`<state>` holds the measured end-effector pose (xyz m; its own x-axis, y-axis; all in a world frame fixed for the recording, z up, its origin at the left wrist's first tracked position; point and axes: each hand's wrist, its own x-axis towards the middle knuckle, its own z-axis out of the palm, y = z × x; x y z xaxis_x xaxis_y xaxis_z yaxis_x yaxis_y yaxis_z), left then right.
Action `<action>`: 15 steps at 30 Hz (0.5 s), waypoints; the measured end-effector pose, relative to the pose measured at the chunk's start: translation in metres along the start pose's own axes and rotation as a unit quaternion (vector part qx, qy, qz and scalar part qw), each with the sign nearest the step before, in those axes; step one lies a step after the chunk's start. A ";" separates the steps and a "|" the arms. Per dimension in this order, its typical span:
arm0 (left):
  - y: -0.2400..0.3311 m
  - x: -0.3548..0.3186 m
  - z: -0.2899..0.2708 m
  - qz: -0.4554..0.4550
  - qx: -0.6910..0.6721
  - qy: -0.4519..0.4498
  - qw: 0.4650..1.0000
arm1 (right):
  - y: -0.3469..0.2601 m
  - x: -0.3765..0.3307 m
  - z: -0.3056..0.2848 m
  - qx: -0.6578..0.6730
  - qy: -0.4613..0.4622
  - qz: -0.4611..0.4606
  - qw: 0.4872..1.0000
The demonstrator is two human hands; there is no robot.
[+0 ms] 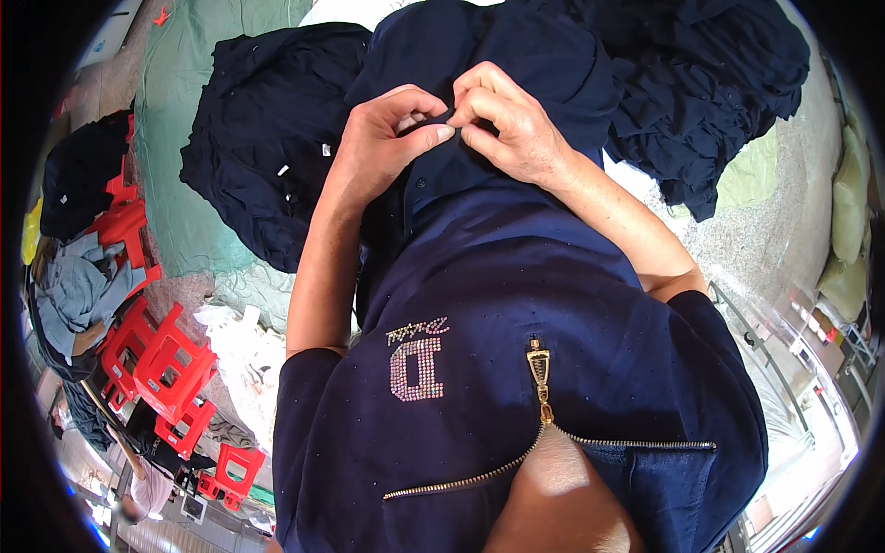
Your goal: Inspecting dark blue shirts or garments for quality or tags.
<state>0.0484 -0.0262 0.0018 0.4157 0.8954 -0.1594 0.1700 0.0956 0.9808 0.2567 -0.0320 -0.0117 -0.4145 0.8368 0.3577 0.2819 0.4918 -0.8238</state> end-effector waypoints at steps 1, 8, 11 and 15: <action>0.002 0.000 0.001 -0.001 0.000 0.000 1.000 | 0.000 0.000 0.000 0.004 0.000 0.014 1.000; 0.002 -0.001 0.014 0.119 0.164 0.049 0.978 | 0.002 -0.003 -0.003 0.004 -0.016 0.135 0.991; -0.002 -0.003 0.018 0.152 0.214 0.080 0.962 | 0.002 -0.001 -0.004 0.008 -0.015 0.130 0.991; -0.006 -0.002 0.024 0.225 0.274 0.099 0.930 | 0.005 -0.004 0.000 0.020 0.006 0.126 0.992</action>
<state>0.0681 -0.0394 -0.0069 0.3909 0.8590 0.3306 0.4705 -0.4952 0.7303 0.2593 -0.0329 -0.0174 -0.3243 0.9350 0.1435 0.3413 0.2571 -0.9041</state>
